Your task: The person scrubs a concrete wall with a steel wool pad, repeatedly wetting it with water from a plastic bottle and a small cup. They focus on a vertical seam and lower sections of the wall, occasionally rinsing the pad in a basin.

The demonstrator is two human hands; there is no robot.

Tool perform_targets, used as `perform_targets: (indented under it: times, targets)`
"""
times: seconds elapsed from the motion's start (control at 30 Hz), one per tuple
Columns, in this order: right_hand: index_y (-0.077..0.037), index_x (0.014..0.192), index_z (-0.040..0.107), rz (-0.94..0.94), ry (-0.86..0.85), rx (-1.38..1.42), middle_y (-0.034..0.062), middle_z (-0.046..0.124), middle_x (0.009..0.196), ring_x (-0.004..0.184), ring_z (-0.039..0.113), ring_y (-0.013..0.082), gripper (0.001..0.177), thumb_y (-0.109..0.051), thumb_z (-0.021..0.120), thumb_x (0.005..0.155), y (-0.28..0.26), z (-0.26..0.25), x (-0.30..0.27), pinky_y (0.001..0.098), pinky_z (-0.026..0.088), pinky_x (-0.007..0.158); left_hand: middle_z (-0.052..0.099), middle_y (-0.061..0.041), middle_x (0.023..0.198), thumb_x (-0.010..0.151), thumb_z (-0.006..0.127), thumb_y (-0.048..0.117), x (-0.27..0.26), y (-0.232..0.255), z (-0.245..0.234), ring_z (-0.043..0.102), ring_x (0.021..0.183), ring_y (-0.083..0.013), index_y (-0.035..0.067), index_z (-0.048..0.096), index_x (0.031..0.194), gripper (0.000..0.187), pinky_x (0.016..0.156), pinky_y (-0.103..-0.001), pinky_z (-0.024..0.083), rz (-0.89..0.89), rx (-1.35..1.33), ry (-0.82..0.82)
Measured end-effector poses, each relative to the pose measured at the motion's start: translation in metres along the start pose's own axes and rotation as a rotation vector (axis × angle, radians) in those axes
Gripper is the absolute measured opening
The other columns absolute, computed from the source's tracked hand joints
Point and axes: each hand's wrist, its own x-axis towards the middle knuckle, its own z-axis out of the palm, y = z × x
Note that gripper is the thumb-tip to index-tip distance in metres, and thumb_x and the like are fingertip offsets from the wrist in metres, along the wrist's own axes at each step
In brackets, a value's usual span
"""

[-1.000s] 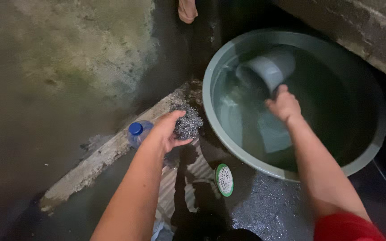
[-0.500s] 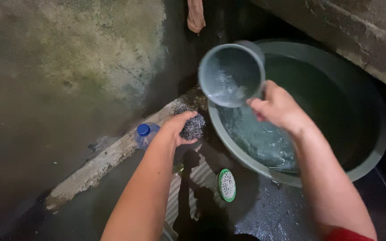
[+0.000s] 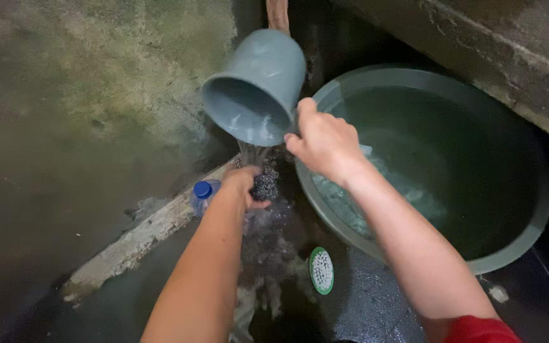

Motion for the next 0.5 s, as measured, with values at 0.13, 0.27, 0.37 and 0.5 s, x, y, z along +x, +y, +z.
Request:
perform_targets:
  times: [0.13,0.27,0.37,0.5]
  targets:
    - [-0.002,0.108,0.044,-0.121,0.046,-0.092,0.0235,0.072,0.085,0.083,0.069,0.0469,0.036,-0.025,0.066,0.091,-0.012,0.011,-0.006,0.0581,0.053,0.072,0.06,-0.018,0.133,0.089,0.07,0.005,-0.015,0.008,0.006,0.065,0.108,-0.0452,0.02,0.044,0.142,0.061,0.08,-0.076,0.053,0.079,0.034,0.087]
    - [-0.002,0.106,0.044,-0.305,0.23,-0.093,0.0211,0.072,0.084,0.078,0.071,0.0431,0.034,-0.015,0.068,0.086,-0.016,0.026,-0.018,0.0551,0.055,0.064,0.061,-0.015,0.132,0.085,0.071,0.0,-0.028,0.017,0.005,0.064,0.11,-0.0445,0.026,0.044,0.14,0.067,0.084,-0.078,0.049,0.103,-0.061,0.1]
    - [-0.002,0.107,0.045,-0.222,0.22,-0.095,0.0223,0.072,0.081,0.076,0.071,0.0448,0.037,-0.017,0.071,0.086,-0.007,0.027,-0.019,0.0574,0.054,0.064,0.066,-0.013,0.126,0.082,0.067,-0.003,-0.03,0.02,-0.004,0.067,0.106,-0.0415,0.024,0.051,0.133,0.059,0.081,-0.077,0.048,0.165,-0.142,0.041]
    - [-0.002,0.111,0.046,0.095,0.216,-0.202,0.0245,0.071,0.082,0.074,0.071,0.046,0.042,-0.022,0.072,0.084,0.036,0.022,-0.029,0.0585,0.054,0.065,0.069,-0.009,0.117,0.083,0.07,0.0,-0.028,0.039,-0.019,0.068,0.098,-0.0367,0.02,0.06,0.125,0.047,0.077,-0.074,0.051,0.208,-0.072,0.029]
